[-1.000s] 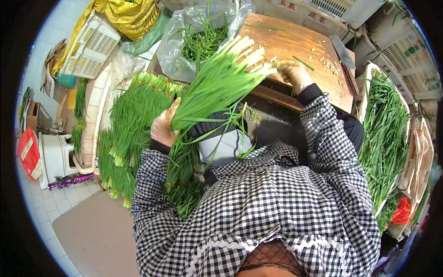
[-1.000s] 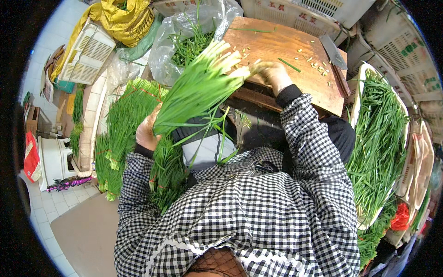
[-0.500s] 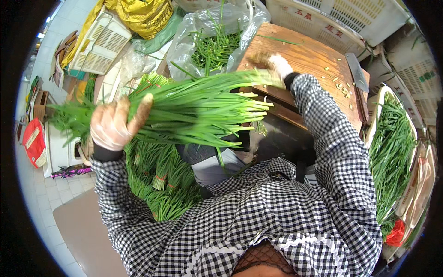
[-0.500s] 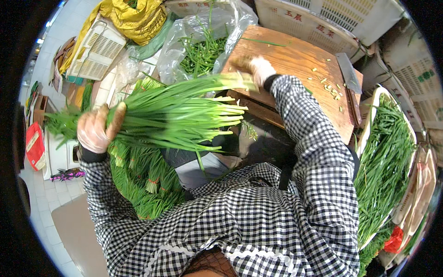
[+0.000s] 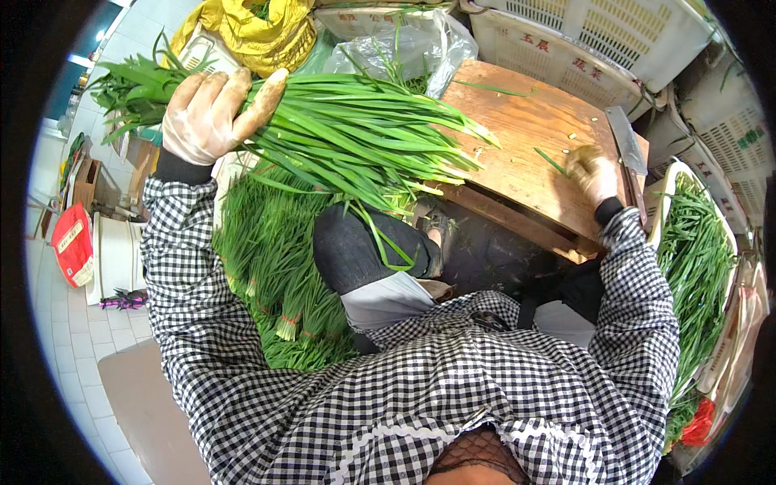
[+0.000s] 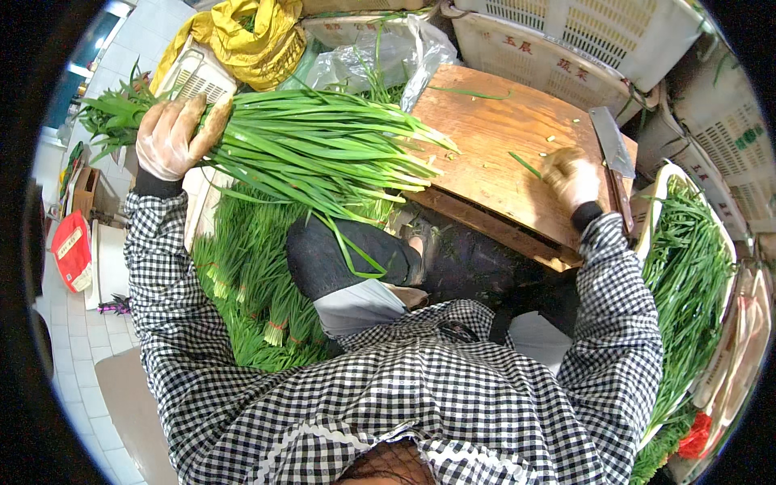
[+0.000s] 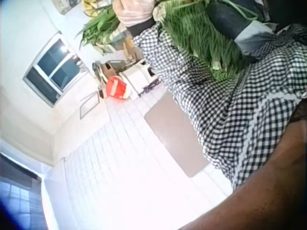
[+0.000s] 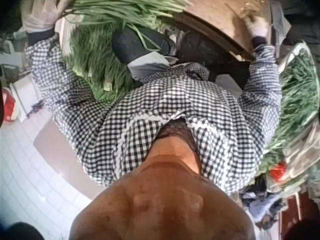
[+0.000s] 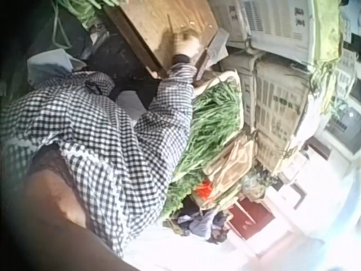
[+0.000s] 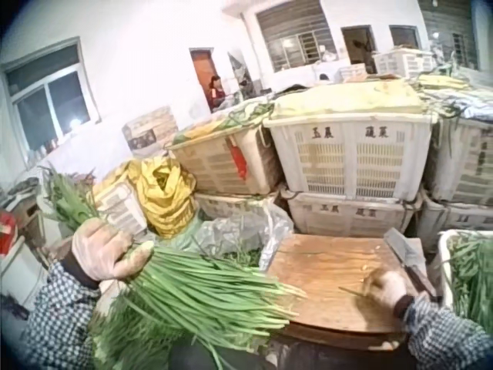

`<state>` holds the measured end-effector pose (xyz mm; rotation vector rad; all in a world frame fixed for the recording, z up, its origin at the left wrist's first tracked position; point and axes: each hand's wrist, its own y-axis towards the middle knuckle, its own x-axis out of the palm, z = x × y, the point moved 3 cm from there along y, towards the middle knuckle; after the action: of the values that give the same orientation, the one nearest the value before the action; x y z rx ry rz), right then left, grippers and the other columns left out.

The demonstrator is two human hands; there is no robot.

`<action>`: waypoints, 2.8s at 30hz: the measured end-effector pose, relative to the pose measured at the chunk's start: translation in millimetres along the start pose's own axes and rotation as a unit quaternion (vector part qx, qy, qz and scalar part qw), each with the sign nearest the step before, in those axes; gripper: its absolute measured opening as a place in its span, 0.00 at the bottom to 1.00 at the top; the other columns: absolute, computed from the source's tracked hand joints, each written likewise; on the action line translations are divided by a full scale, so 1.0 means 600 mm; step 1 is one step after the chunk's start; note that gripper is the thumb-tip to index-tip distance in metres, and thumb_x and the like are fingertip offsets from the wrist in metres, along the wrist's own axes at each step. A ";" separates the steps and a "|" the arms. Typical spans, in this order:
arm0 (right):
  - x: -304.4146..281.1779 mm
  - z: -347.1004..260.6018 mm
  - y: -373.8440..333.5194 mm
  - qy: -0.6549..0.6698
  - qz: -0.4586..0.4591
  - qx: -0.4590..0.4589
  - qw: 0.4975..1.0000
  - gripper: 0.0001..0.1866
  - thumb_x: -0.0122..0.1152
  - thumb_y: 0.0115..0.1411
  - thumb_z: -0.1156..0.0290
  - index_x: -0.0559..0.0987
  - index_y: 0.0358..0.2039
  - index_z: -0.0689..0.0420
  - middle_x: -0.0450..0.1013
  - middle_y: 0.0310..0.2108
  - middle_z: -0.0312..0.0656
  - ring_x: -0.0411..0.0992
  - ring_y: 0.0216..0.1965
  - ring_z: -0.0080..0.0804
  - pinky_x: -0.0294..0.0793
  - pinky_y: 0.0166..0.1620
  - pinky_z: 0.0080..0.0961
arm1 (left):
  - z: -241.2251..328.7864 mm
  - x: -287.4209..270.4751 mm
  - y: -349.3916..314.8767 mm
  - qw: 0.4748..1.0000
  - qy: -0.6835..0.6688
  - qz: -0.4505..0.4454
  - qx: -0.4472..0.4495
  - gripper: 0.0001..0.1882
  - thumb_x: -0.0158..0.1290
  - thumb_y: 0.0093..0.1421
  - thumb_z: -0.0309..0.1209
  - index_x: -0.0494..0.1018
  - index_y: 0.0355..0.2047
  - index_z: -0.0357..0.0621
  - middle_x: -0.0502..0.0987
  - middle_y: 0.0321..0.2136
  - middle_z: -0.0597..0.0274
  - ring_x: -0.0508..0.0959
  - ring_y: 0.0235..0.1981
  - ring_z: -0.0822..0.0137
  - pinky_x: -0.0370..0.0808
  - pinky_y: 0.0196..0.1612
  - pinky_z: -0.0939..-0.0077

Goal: The person trims the ends of green onions using a knife on a wooden cutting board, then bundles them with rubber bands and places them into a white basket. The person repeats this process for multiple bunches of green onions.

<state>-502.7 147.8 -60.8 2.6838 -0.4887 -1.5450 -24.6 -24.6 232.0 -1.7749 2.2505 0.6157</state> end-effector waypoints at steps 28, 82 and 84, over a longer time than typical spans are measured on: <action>-0.113 -0.220 -0.038 0.885 0.097 -0.176 0.420 0.31 0.65 0.51 0.60 0.66 0.53 0.58 0.69 0.34 0.27 0.68 0.38 0.21 0.66 0.47 0.28 | 0.087 0.095 0.179 0.859 -0.465 0.208 -0.052 0.29 0.53 0.44 0.30 0.67 0.50 0.43 0.69 0.48 0.45 0.70 0.48 0.46 0.68 0.49 0.54; 0.063 -0.232 -0.152 0.530 0.187 0.235 0.793 0.32 0.60 0.50 0.85 0.60 0.54 0.56 0.72 0.37 0.42 0.74 0.34 0.33 0.79 0.34 0.28 | 0.415 0.182 0.420 0.237 -0.931 -0.045 -0.273 0.29 0.58 0.50 0.26 0.64 0.53 0.45 0.59 0.57 0.53 0.63 0.57 0.53 0.67 0.55 0.52; 0.066 -0.199 -0.162 0.551 0.166 0.261 0.775 0.22 0.60 0.52 0.80 0.68 0.48 0.61 0.74 0.34 0.42 0.75 0.33 0.33 0.79 0.33 0.28 | 0.409 0.168 0.357 0.315 -0.892 -0.020 -0.324 0.27 0.55 0.51 0.22 0.64 0.52 0.43 0.60 0.55 0.53 0.63 0.56 0.57 0.68 0.53 0.58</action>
<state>-357.6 212.1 -48.5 2.9605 -1.2669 0.4263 -279.0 36.4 13.3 -0.1251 0.1602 2.0295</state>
